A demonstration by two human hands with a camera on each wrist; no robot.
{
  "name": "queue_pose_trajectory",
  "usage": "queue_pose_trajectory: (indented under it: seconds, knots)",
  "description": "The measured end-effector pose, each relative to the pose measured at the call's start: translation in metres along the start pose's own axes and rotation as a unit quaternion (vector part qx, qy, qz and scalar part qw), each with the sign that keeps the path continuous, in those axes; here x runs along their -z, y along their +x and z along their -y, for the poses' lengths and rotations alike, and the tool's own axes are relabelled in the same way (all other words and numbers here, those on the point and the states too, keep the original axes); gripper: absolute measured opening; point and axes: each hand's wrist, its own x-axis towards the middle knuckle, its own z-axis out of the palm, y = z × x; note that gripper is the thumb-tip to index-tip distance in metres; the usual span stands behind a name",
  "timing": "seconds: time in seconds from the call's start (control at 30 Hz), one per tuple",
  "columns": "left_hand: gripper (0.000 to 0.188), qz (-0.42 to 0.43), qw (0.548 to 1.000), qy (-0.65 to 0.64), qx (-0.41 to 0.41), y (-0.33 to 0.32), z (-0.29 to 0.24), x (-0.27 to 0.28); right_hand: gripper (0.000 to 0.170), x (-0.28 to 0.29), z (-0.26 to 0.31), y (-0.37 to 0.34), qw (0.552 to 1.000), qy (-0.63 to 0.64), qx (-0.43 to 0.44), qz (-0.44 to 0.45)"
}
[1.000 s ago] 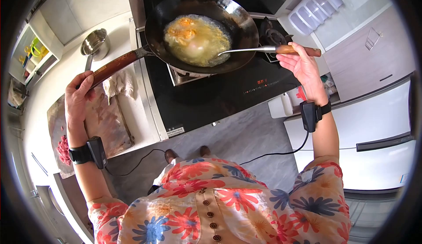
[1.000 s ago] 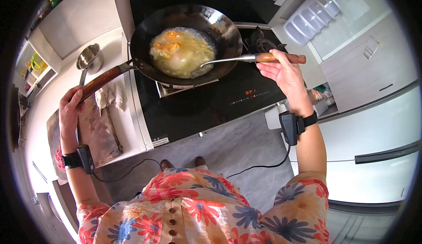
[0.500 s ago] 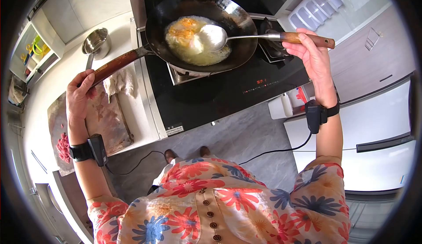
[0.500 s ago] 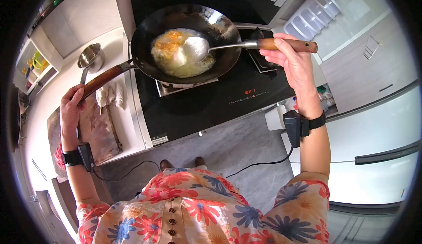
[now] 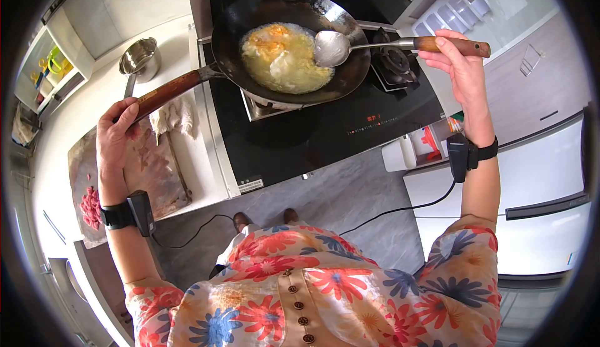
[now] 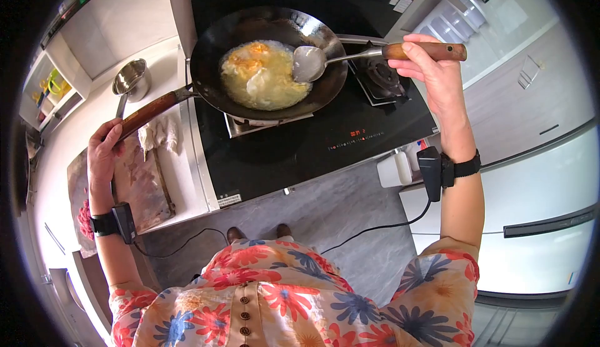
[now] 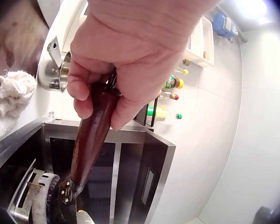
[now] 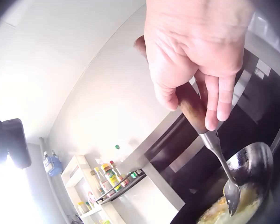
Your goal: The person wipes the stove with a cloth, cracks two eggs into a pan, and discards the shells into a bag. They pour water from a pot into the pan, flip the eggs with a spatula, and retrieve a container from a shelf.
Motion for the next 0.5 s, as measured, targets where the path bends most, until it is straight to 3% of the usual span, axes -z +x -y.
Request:
queue_pose_trajectory:
  seconds: [0.3,0.5]
  knots:
    - [0.028,-0.003,1.000,-0.008,0.003,-0.001,-0.001,-0.001,0.032,-0.012,-0.048,-0.012,0.995,0.070,-0.066,-0.026]
    - [0.029,0.002,1.000,-0.005,0.002,0.000,-0.001,0.000,0.025,-0.023,-0.075,-0.027,0.977,0.181,-0.092,-0.055]
